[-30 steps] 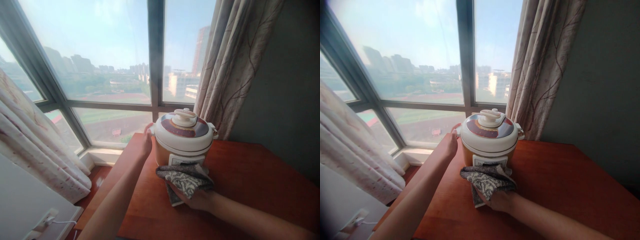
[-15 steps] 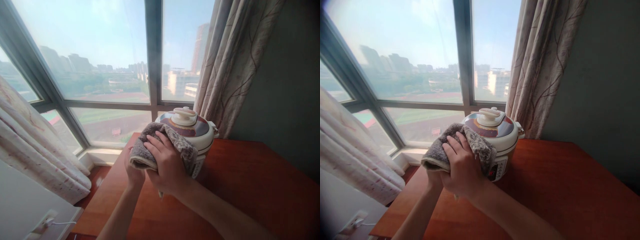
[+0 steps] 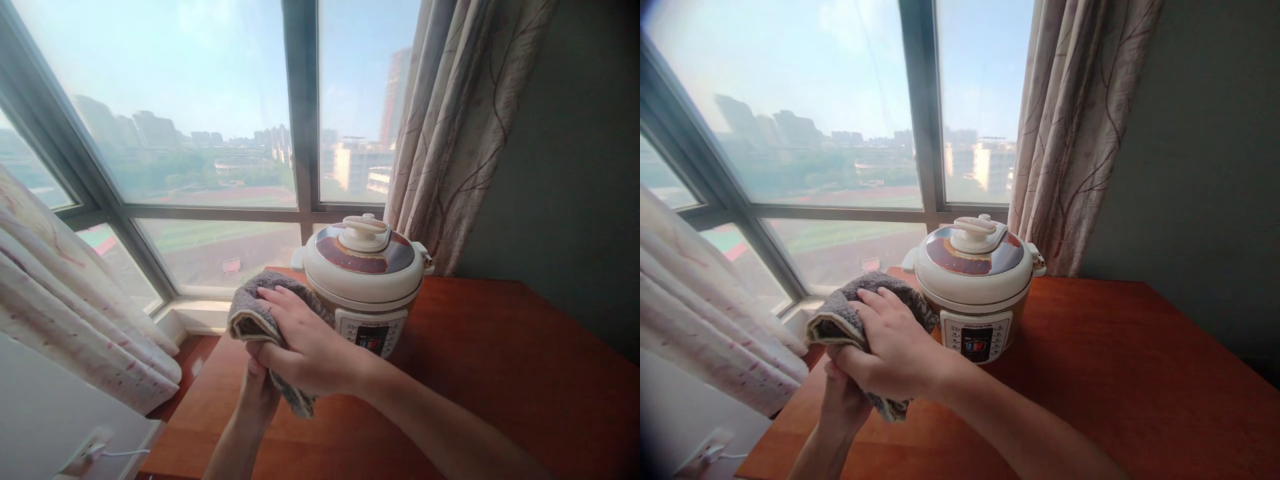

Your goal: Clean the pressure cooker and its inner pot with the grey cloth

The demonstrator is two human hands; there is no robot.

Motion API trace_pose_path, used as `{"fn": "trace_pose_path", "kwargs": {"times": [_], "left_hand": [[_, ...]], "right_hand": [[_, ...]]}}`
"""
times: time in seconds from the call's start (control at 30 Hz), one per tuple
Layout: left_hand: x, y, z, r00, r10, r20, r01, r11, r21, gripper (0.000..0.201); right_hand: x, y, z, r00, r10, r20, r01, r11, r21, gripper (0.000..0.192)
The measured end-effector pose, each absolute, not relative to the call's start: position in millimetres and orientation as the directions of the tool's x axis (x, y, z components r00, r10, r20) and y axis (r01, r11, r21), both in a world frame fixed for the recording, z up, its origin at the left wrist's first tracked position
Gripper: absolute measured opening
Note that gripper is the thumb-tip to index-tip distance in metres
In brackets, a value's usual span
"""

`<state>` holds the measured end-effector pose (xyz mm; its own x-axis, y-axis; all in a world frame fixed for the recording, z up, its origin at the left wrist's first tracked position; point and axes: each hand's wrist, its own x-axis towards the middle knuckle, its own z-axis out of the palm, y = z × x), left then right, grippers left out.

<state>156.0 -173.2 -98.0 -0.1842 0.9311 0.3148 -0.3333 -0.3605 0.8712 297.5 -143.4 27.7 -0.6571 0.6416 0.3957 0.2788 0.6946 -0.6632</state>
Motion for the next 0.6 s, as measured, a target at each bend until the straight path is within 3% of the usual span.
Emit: {"fn": "trace_pose_path", "kwargs": {"times": [0.07,0.13,0.23,0.33,0.47,0.6], "left_hand": [[162.2,-174.1,-90.4,-0.213,0.944,0.252,-0.441,-0.323,0.837,0.053],[168.8,-171.6,-78.5,-0.276,0.941,0.196,-0.529,-0.319,0.786,0.05],[169.0,-161.0,-61.0,-0.362,0.914,0.184,-0.557,-0.37,0.743,0.05],[158.0,-140.4,-52.5,-0.411,0.883,0.225,-0.498,-0.425,0.756,0.051],[149.8,-102.3,-47.4,-0.357,0.916,0.182,-0.501,-0.353,0.79,0.053],[162.8,-67.4,-40.9,-0.223,0.953,0.204,-0.373,-0.277,0.886,0.058]], "right_hand": [[299.0,-141.2,31.0,-0.671,0.651,0.356,0.267,0.66,-0.703,0.058],[305.3,-139.2,39.2,-0.63,0.663,0.404,0.236,0.659,-0.714,0.061],[328.2,-130.3,58.7,-0.465,0.664,0.586,0.256,0.734,-0.629,0.056],[363.6,-106.0,76.6,-0.28,0.633,0.722,0.415,0.758,-0.503,0.047],[408.8,-54.0,77.3,-0.191,0.592,0.783,0.646,0.676,-0.353,0.041],[430.6,-13.6,59.5,-0.164,0.628,0.761,0.679,0.631,-0.374,0.044]]}}
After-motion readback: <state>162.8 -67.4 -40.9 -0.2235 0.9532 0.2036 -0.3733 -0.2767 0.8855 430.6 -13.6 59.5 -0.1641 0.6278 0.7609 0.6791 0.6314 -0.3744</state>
